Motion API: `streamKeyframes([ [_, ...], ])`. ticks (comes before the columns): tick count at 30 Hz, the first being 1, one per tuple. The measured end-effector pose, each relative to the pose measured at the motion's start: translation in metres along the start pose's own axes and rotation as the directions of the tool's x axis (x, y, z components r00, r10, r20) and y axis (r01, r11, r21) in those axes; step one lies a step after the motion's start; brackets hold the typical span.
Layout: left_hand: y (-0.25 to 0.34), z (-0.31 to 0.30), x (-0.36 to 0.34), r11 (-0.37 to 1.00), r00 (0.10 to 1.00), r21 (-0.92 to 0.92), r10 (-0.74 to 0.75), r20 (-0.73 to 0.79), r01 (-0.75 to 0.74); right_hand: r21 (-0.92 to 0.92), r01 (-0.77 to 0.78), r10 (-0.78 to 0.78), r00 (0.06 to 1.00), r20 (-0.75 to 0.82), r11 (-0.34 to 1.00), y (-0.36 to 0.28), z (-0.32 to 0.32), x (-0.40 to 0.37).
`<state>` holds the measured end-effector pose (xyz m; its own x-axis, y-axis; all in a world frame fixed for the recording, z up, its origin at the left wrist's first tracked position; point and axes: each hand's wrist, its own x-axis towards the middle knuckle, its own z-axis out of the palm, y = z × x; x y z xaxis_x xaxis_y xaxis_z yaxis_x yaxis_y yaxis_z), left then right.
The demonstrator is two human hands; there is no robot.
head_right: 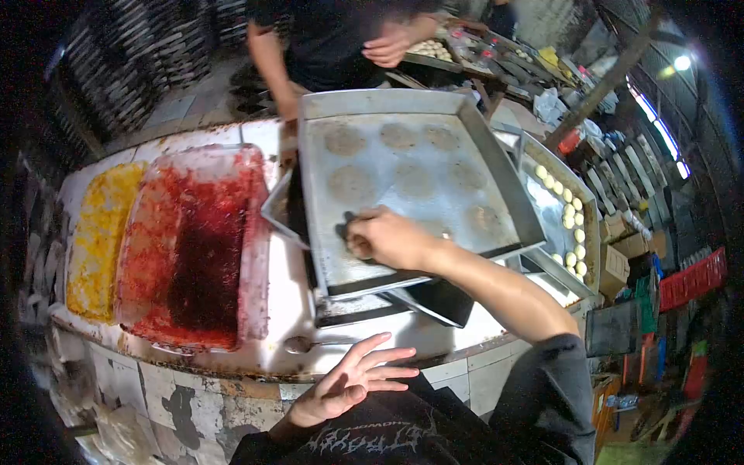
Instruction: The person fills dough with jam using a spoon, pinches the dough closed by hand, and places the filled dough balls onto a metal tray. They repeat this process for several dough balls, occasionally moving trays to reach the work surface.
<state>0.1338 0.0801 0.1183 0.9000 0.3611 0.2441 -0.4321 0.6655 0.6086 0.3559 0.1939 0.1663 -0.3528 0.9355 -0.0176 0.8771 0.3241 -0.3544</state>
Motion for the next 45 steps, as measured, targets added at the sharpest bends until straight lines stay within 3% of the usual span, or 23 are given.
streamKeyframes([
  [1,-0.004,0.007,0.006,1.000,1.000,0.004,-0.021,0.020,0.021,-0.011,0.075,-0.073,0.993,0.093,0.997,0.006,0.003,-0.001],
  [3,-0.013,0.018,0.019,0.999,1.000,0.021,-0.030,0.007,0.030,0.180,0.238,-0.202,0.960,-0.196,0.955,0.003,-0.019,-0.018],
  [5,-0.046,0.004,0.025,0.999,0.997,0.049,-0.009,0.075,0.006,0.137,0.111,-0.053,0.928,-0.369,0.984,0.009,-0.062,-0.059],
  [8,-0.087,0.020,0.045,0.995,0.998,0.091,0.038,-0.051,-0.033,-0.122,-0.022,-0.055,0.803,-0.593,0.992,0.092,-0.110,-0.154],
  [11,-0.156,0.017,0.040,0.961,0.954,0.247,0.187,-0.235,-0.127,0.019,-0.596,0.543,0.718,-0.435,0.803,0.243,-0.134,-0.253],
  [13,-0.183,0.013,0.038,0.988,0.938,0.146,0.091,-0.334,-0.044,-0.155,-0.510,0.416,0.813,-0.408,0.846,0.364,-0.113,-0.318],
  [15,-0.188,0.042,0.069,0.980,0.921,0.189,0.135,-0.365,-0.068,-0.395,-0.511,0.512,0.851,-0.113,0.763,0.425,-0.095,-0.365],
  [17,-0.191,0.060,0.088,0.941,0.899,0.327,0.216,-0.381,-0.088,-0.596,-0.367,0.433,0.901,-0.035,0.714,0.455,-0.071,-0.399],
  [19,-0.200,0.066,0.083,0.947,0.863,0.303,0.238,-0.447,-0.105,-0.578,-0.397,0.452,0.890,-0.054,0.713,0.462,-0.068,-0.420],
  [21,-0.192,0.085,0.098,0.942,0.897,0.324,0.214,-0.387,-0.085,-0.604,-0.538,0.629,0.773,-0.077,0.588,0.454,-0.082,-0.422],
  [23,-0.186,0.106,0.100,0.922,0.878,0.387,0.184,-0.441,0.002,-0.329,-0.613,0.596,0.786,-0.165,0.718,0.465,-0.089,-0.433],
  [25,-0.189,0.120,0.089,0.911,0.846,0.411,0.246,-0.473,-0.035,0.218,-0.492,0.538,0.772,-0.338,0.843,0.390,-0.100,-0.408],
  [27,-0.207,0.117,0.072,0.949,0.813,0.288,0.267,-0.518,-0.129,0.379,-0.227,0.412,0.736,-0.536,0.897,0.267,-0.091,-0.372],
  [30,-0.217,0.128,0.056,0.924,0.765,0.242,0.381,-0.519,-0.295,0.160,0.204,0.006,0.600,-0.800,0.966,0.111,-0.012,-0.334],
  [32,-0.218,0.134,0.028,0.874,0.712,-0.008,0.390,-0.584,-0.486,0.004,0.460,-0.370,0.720,-0.587,0.888,0.010,0.041,-0.317],
  [33,-0.222,0.134,0.001,0.860,0.689,0.009,0.415,-0.594,-0.510,0.103,0.549,-0.449,0.765,-0.462,0.829,-0.022,0.073,-0.313],
  [35,-0.225,0.133,-0.057,0.883,0.367,0.274,0.417,-0.832,-0.381,0.173,0.704,-0.672,0.709,-0.215,0.688,-0.107,0.087,-0.300],
  [37,-0.229,0.145,-0.105,0.809,0.122,0.342,0.447,-0.886,-0.478,0.379,0.754,-0.815,0.579,0.000,0.536,-0.141,0.113,-0.313],
  [38,-0.234,0.146,-0.121,0.764,0.013,0.465,0.525,-0.851,-0.447,0.582,0.647,-0.799,0.601,0.009,0.493,-0.160,0.124,-0.311],
  [39,-0.241,0.146,-0.133,0.711,-0.093,0.577,0.595,-0.798,-0.402,0.584,0.650,-0.810,0.586,0.022,0.486,-0.181,0.136,-0.304],
  [41,-0.262,0.143,-0.136,0.620,-0.120,0.581,0.623,-0.773,-0.527,0.617,0.480,-0.429,0.870,-0.244,0.624,-0.224,0.164,-0.278],
  [43,-0.252,0.155,-0.132,0.506,-0.172,0.568,0.629,-0.758,-0.650,0.918,0.175,-0.133,0.982,-0.135,0.356,-0.244,0.213,-0.239],
  [45,-0.241,0.145,-0.164,0.450,0.039,0.328,0.636,-0.771,-0.831,0.896,0.147,-0.141,0.985,-0.096,0.418,-0.243,0.222,-0.216],
])
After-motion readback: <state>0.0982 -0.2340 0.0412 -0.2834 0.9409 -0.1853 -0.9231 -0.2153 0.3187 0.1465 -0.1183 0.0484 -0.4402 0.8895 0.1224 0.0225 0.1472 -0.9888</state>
